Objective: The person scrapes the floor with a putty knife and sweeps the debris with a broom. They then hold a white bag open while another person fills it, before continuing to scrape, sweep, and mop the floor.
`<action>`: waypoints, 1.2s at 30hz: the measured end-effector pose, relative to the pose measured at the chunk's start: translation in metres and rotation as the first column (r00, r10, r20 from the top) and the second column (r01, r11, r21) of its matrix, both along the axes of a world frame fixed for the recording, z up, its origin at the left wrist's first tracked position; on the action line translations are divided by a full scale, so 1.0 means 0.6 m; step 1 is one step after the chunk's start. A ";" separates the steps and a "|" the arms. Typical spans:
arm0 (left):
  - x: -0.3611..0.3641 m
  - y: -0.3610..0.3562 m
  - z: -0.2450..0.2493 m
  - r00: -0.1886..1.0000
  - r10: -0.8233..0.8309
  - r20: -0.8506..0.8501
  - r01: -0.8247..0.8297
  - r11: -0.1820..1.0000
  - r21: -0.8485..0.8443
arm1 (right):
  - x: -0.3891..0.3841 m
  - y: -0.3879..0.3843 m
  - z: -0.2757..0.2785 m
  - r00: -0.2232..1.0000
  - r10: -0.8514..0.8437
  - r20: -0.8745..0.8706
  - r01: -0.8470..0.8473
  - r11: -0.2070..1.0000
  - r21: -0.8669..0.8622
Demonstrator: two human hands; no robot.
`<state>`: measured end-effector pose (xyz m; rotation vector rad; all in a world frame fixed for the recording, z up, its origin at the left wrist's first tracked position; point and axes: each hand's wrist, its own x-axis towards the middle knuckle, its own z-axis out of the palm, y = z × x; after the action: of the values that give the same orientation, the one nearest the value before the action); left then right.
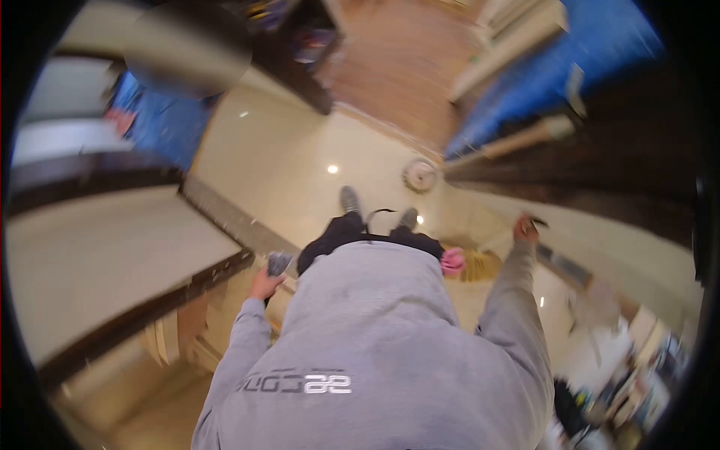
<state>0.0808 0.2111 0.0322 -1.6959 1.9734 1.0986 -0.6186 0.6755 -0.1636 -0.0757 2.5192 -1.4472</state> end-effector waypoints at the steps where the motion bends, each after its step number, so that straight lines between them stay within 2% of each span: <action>1: -0.012 0.011 0.013 0.998 0.057 -0.010 -0.057 0.998 -0.010 | -0.003 -0.008 0.005 0.995 0.051 -0.090 -0.034 0.984 0.178; 2: -0.029 0.021 0.028 0.993 0.114 -0.021 -0.115 0.993 -0.021 | -0.013 -0.008 0.007 0.997 0.013 -0.082 0.004 0.979 0.204; 3: -0.066 0.030 0.069 0.979 0.203 -0.014 -0.203 0.979 0.018 | -0.040 0.010 -0.042 0.958 -0.193 0.213 0.239 0.946 -0.217; 4: -0.065 0.038 0.066 0.969 0.246 -0.021 -0.246 0.969 0.003 | -0.068 0.027 -0.092 0.792 -0.348 0.503 0.593 0.638 -0.492; 5: -0.064 0.039 0.056 0.959 0.277 -0.062 -0.278 0.961 -0.002 | -0.075 0.002 -0.055 0.397 -0.212 0.893 0.917 0.056 -0.394; 6: -0.060 0.048 0.052 0.948 0.302 -0.103 -0.304 0.953 -0.005 | -0.066 -0.024 -0.025 0.406 -0.196 0.893 0.914 0.081 -0.398; 8: -0.057 0.071 0.048 0.934 0.347 -0.089 -0.347 0.938 0.017 | -0.044 -0.047 0.001 0.352 -0.264 0.898 0.932 0.011 -0.362; 9: -0.053 0.079 0.048 0.928 0.366 -0.071 -0.364 0.930 0.040 | -0.032 -0.051 0.004 0.355 -0.259 0.898 0.932 0.024 -0.362; 11: -0.026 0.098 0.021 0.936 0.352 -0.017 -0.350 0.935 0.066 | -0.006 -0.070 0.014 0.424 -0.227 0.877 0.902 0.191 -0.386; 13: -0.009 0.110 0.007 0.947 0.321 0.030 -0.322 0.942 0.090 | 0.036 -0.095 0.049 0.405 -0.225 0.886 0.907 0.222 -0.358; 15: -0.006 0.112 0.009 0.932 0.349 0.095 -0.360 0.921 0.147 | 0.071 -0.115 0.083 0.209 -0.329 0.921 0.951 0.288 -0.113; 16: -0.002 0.107 0.003 0.936 0.342 0.089 -0.352 0.924 0.148 | 0.082 -0.111 0.079 0.211 -0.329 0.920 0.953 0.280 -0.119; 17: 0.004 0.100 -0.006 0.939 0.337 0.076 -0.344 0.929 0.134 | 0.103 -0.096 0.059 0.294 -0.317 0.902 0.829 0.554 -0.076; 18: 0.006 0.092 -0.012 0.942 0.330 0.064 -0.336 0.934 0.120 | 0.118 -0.079 0.045 0.368 -0.282 0.886 0.632 0.775 -0.016; 19: 0.002 0.078 -0.015 0.945 0.320 0.062 -0.325 0.938 0.122 | 0.133 -0.074 0.046 0.367 -0.287 0.885 0.641 0.768 -0.017; 20: -0.006 0.059 -0.017 0.948 0.305 0.092 -0.315 0.940 0.132 | 0.155 -0.073 0.047 0.501 -0.247 0.830 0.311 0.946 0.094; 21: -0.014 0.038 -0.018 0.949 0.289 0.122 -0.305 0.942 0.142 | 0.172 -0.073 0.050 0.605 -0.154 0.781 -0.054 0.971 0.234; 25: -0.085 -0.050 -0.010 0.974 0.225 0.015 -0.225 0.971 0.083 | 0.226 -0.074 0.024 0.548 -0.194 0.814 -0.110 0.948 0.300; 26: -0.107 -0.073 -0.011 0.976 0.215 -0.007 -0.214 0.972 0.095 | 0.238 -0.092 0.038 0.763 0.053 0.645 -0.368 0.855 0.366; 27: -0.123 -0.097 -0.014 0.978 0.207 -0.030 -0.203 0.973 0.109 | 0.250 -0.112 0.052 0.827 0.351 0.440 -0.549 0.675 0.493; 28: -0.133 -0.123 -0.022 0.979 0.200 -0.038 -0.195 0.974 0.112 | 0.261 -0.141 0.064 0.846 0.440 0.302 -0.530 0.623 0.576; 29: -0.145 -0.148 -0.035 0.985 0.155 -0.075 -0.146 0.982 0.116 | 0.267 -0.185 0.098 0.819 0.527 0.226 -0.545 0.590 0.596; 30: -0.160 -0.173 -0.045 0.988 0.109 -0.111 -0.096 0.988 0.119 | 0.274 -0.250 0.176 0.779 0.608 0.152 -0.554 0.555 0.620; 32: -0.191 -0.218 -0.047 0.992 0.040 -0.121 -0.030 0.996 0.083 | 0.278 -0.361 0.324 0.596 0.801 -0.057 -0.542 0.454 0.707; 34: -0.214 -0.260 -0.049 0.991 -0.032 -0.127 0.040 0.997 0.061 | 0.248 -0.431 0.404 0.382 0.889 -0.252 -0.438 0.414 0.798; 36: -0.225 -0.293 -0.054 0.986 -0.071 -0.153 0.066 0.997 -0.034 | 0.206 -0.478 0.457 0.288 0.913 -0.289 -0.230 0.359 0.905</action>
<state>-0.0544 0.0351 0.0000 -1.5873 2.1339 1.2146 -0.4948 0.3886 0.1104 -1.7848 2.7738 0.1687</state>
